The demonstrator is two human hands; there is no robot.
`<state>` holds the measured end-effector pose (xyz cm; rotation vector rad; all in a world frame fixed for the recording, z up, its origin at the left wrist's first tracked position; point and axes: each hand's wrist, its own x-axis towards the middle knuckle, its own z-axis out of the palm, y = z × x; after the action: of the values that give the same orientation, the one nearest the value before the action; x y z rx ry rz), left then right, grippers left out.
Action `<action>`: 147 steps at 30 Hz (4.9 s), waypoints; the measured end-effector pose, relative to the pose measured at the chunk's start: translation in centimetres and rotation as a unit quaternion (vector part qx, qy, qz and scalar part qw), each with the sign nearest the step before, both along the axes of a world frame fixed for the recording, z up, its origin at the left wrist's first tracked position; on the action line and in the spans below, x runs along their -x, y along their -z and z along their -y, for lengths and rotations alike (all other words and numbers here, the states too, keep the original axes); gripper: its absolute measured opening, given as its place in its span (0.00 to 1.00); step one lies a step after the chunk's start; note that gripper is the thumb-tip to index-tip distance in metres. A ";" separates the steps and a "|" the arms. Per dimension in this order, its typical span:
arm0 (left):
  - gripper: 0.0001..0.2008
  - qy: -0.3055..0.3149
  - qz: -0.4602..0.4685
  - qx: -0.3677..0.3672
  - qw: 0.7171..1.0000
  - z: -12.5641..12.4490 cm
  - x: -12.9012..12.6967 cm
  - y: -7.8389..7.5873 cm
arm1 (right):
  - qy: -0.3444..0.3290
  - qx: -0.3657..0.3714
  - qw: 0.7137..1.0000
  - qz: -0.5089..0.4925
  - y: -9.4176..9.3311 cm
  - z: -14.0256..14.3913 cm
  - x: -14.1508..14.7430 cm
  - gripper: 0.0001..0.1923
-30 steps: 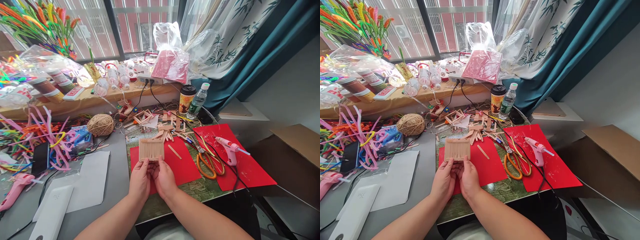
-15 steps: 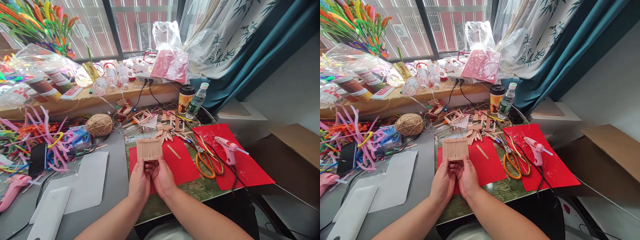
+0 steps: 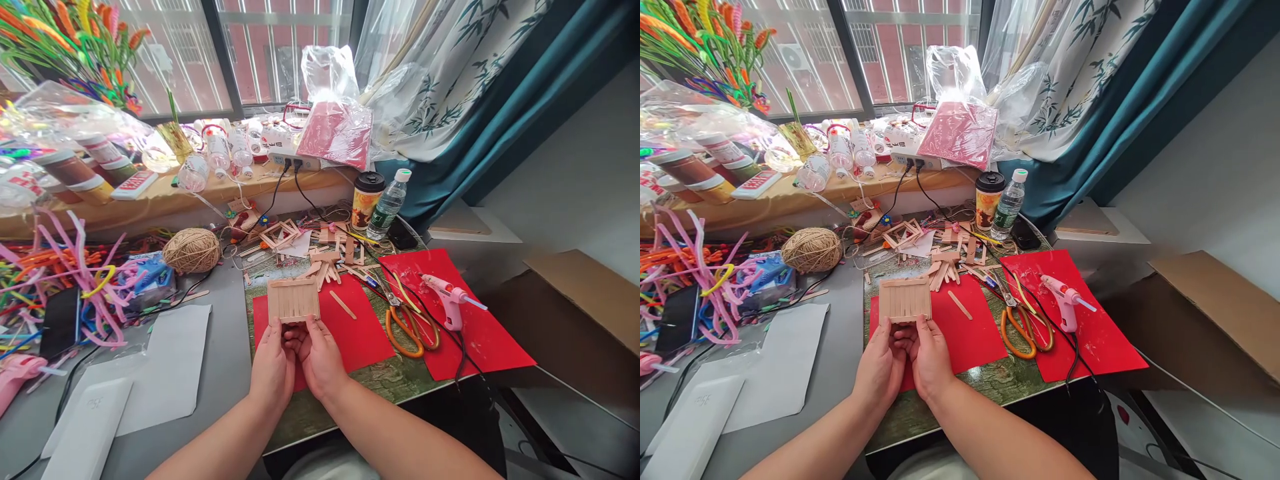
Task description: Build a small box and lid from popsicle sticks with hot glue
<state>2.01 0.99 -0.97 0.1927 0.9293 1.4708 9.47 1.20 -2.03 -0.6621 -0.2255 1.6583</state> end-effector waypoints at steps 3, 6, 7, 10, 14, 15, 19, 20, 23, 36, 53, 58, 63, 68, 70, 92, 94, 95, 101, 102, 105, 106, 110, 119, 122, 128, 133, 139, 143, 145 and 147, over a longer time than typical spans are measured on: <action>0.14 0.002 -0.010 0.000 1.000 0.0 0.1 0.2 | -0.003 -0.001 1.000 0.001 0.2 0.0 0.1 0.16; 0.12 0.001 -0.006 0.007 1.000 -0.1 0.2 0.3 | -0.008 -0.009 1.000 0.001 0.4 0.0 0.2 0.16; 0.12 0.000 0.000 0.007 1.000 -0.1 0.2 0.3 | -0.007 -0.011 1.000 0.003 0.5 0.0 0.2 0.16; 0.11 -0.004 0.020 0.008 1.000 -0.2 0.3 0.0 | -0.004 -0.018 1.000 0.016 0.6 0.2 0.3 0.15; 0.12 0.024 0.040 0.004 0.999 -0.2 0.4 -0.7 | 0.008 -0.049 0.995 0.085 0.7 0.8 0.3 0.17; 0.12 0.033 0.055 0.003 0.998 -0.1 0.4 -0.8 | 0.015 -0.064 0.991 0.117 0.7 1.0 0.2 0.18; 0.07 0.068 0.134 -0.001 0.989 0.1 0.5 -1.1 | 0.045 -0.121 0.960 0.250 0.5 1.7 -0.2 0.17; 0.07 0.077 0.149 -0.001 0.986 0.1 0.5 -1.1 | 0.052 -0.127 0.953 0.269 0.4 1.8 -0.3 0.17; 0.06 0.089 0.168 0.000 0.982 0.2 0.4 -1.3 | 0.065 -0.129 0.948 0.282 0.1 2.0 -0.5 0.17; 0.07 0.086 0.125 0.003 0.988 -0.1 0.5 -1.1 | 0.044 -0.127 0.956 0.260 -0.3 2.1 -0.3 0.19; 0.10 0.069 0.033 -0.007 0.997 0.3 0.4 -0.7 | 0.034 -0.092 0.970 0.224 0.1 2.0 -0.3 0.18; 0.12 0.077 0.039 -0.010 0.996 0.3 0.2 -0.6 | 0.027 -0.082 0.961 0.264 0.3 1.7 -0.2 0.22; 0.15 0.124 0.018 -0.011 0.992 -0.4 0.3 -0.9 | 0.078 -0.084 0.951 0.286 -0.3 1.6 -0.5 0.19; 0.13 0.067 -0.080 -0.038 0.994 -1.4 1.9 -1.3 | 0.074 -0.113 0.926 0.353 -0.9 1.9 -1.6 0.19; 0.20 0.003 -0.154 -0.116 0.981 -1.2 2.2 -1.9 | 0.048 -0.138 0.913 0.380 -1.1 2.2 -2.4 0.16; 0.57 0.042 -0.318 -0.272 0.907 -1.1 3.6 -1.8 | 0.027 -0.242 0.824 0.512 -2.2 2.1 -9.0 0.11; 0.56 0.104 -0.336 -0.285 0.892 -1.3 3.9 -1.6 | 0.039 -0.228 0.856 0.463 -2.5 1.0 -9.1 0.21; 0.56 0.135 -0.341 -0.287 0.885 -1.4 4.0 -1.5 | 0.026 -0.227 0.872 0.433 -2.6 0.5 -8.9 0.25; 0.56 0.281 -0.396 -0.289 0.825 -1.5 4.5 -1.0 | -0.085 -0.275 0.866 0.409 -1.2 -1.1 -8.9 0.39; 0.58 0.297 -0.423 -0.293 0.804 -1.5 4.5 -0.7 | -0.099 -0.286 0.852 0.428 -0.9 -1.1 -9.1 0.40; 0.68 0.333 -0.487 -0.288 0.755 -1.7 4.8 0.1 | -0.117 -0.313 0.812 0.479 0.0 -1.0 -9.6 0.46; 0.70 0.343 -0.497 -0.281 0.746 -1.8 4.8 0.3 | -0.118 -0.316 0.805 0.488 0.1 -1.0 -9.7 0.48; 0.65 0.348 -0.500 -0.264 0.747 -2.2 4.8 1.2 | -0.104 -0.325 0.789 0.511 0.2 -1.1 -9.9 0.44; 0.64 0.340 -0.516 -0.276 0.736 -2.8 4.8 1.5 | -0.080 -0.311 0.818 0.477 0.8 -1.0 -9.4 0.34; 0.61 0.338 -0.503 -0.301 0.736 -2.7 4.4 0.8 | -0.093 -0.303 0.829 0.461 0.8 -0.8 -9.1 0.39; 0.59 0.319 -0.333 -0.280 0.842 -2.3 4.1 0.7 | -0.086 -0.336 0.836 0.427 0.2 -0.5 -8.9 0.58; 0.57 0.294 -0.247 -0.257 0.887 -2.7 4.6 0.8 | -0.092 -0.320 0.835 0.439 0.8 -0.3 -9.3 0.55; 0.57 0.318 -0.193 -0.253 0.893 -3.0 4.7 1.4 | -0.086 -0.331 0.839 0.423 1.0 -0.1 -9.5 0.53; 0.52 0.322 -0.154 -0.239 0.903 -3.6 4.4 1.5 | -0.067 -0.305 0.814 0.489 1.1 -0.1 -9.8 0.54; 0.49 0.318 -0.134 -0.230 0.910 -3.9 4.3 1.3 | -0.048 -0.301 0.789 0.533 1.1 -0.1 -10.0 0.52; 0.47 0.311 -0.124 -0.223 0.915 -4.1 4.1 1.0 | -0.035 -0.317 0.771 0.551 0.9 -0.1 -10.3 0.49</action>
<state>-2.05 5.05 -1.98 0.9451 0.6259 1.0429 19.73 1.30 -2.97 -1.0171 -1.5945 0.9434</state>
